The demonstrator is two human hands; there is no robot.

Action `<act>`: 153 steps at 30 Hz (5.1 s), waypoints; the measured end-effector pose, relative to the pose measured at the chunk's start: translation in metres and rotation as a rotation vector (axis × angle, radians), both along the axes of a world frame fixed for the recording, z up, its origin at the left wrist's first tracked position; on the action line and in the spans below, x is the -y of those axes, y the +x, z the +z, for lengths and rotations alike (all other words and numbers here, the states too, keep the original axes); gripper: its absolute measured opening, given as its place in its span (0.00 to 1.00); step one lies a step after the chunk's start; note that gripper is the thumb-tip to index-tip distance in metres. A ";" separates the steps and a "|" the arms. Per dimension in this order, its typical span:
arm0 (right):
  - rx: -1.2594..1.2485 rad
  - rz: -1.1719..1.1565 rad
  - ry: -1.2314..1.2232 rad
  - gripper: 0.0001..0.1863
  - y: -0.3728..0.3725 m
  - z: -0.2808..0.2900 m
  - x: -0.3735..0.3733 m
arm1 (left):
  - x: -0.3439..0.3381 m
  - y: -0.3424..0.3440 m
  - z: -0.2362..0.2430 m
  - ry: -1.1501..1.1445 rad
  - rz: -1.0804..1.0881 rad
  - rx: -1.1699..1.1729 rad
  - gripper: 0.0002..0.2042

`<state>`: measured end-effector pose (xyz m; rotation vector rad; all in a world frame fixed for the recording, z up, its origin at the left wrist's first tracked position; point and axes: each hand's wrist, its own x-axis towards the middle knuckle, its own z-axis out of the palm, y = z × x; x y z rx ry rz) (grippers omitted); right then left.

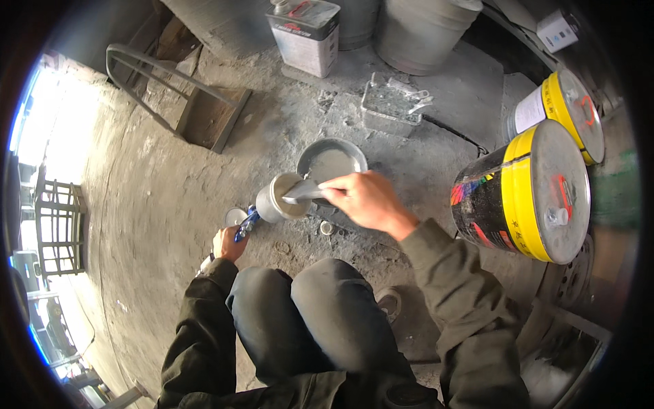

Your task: The person walks into a workshop, squats, and mixes a gray liquid in a metal bowl using a ladle. They pour the mixture into a spray gun cup, attach the cup to the spray gun, and test-spray the mixture onto a nearby container.

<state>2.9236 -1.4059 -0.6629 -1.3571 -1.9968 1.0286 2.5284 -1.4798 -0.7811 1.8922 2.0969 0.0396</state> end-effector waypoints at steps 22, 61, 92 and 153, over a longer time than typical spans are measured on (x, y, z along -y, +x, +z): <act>0.506 0.490 0.488 0.06 0.014 0.041 -0.045 | -0.018 0.001 0.017 0.053 -0.091 -0.064 0.13; 0.109 -0.246 -0.187 0.14 0.058 -0.051 0.022 | -0.172 0.028 0.104 0.154 0.271 0.822 0.13; -0.127 -0.387 -0.163 0.16 0.087 -0.054 0.043 | -0.424 0.258 0.338 0.560 0.042 -0.318 0.15; 0.464 0.543 0.397 0.09 -0.042 0.080 -0.013 | 0.066 0.006 -0.023 0.045 0.052 0.238 0.09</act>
